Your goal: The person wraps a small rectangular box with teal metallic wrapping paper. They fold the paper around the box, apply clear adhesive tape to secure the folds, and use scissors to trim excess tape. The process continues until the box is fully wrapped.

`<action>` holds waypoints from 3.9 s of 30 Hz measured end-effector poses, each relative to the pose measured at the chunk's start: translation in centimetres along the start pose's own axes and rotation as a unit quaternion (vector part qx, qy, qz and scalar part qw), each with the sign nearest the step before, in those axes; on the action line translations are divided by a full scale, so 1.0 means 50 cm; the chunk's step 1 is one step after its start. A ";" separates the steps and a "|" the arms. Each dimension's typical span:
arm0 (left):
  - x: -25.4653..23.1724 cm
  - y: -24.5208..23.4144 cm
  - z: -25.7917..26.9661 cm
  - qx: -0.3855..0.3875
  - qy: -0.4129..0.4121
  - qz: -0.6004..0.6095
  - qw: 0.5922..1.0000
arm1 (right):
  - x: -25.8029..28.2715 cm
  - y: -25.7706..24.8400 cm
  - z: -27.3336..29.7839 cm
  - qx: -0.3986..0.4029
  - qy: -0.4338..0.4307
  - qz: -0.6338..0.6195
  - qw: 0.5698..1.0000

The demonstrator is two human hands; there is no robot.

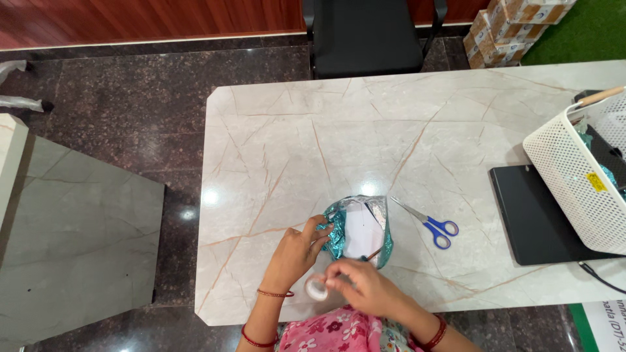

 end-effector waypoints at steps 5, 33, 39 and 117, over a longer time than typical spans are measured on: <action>-0.011 -0.013 -0.016 -0.013 0.024 -0.007 1.000 | -0.050 -0.067 -0.006 -0.068 0.059 0.020 0.996; 0.009 -0.006 -0.075 0.046 0.093 0.004 0.995 | -0.162 -0.022 -0.054 -0.135 0.205 -0.105 0.964; -0.004 -0.039 -0.070 0.106 0.105 0.131 0.980 | -0.182 -0.062 -0.049 -0.202 0.254 -0.150 0.934; 0.015 0.004 -0.014 -0.099 0.130 0.042 0.986 | -0.006 -0.079 0.007 -0.260 0.126 0.441 0.850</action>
Point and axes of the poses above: each hand's wrist, its own z-axis away from the middle knuckle, its own y-axis out of the palm, x = y × z, the point moved 10 cm from there along -z, towards the middle knuckle, and after that the axes turned 2 degrees about y, right-handed, at the moved point
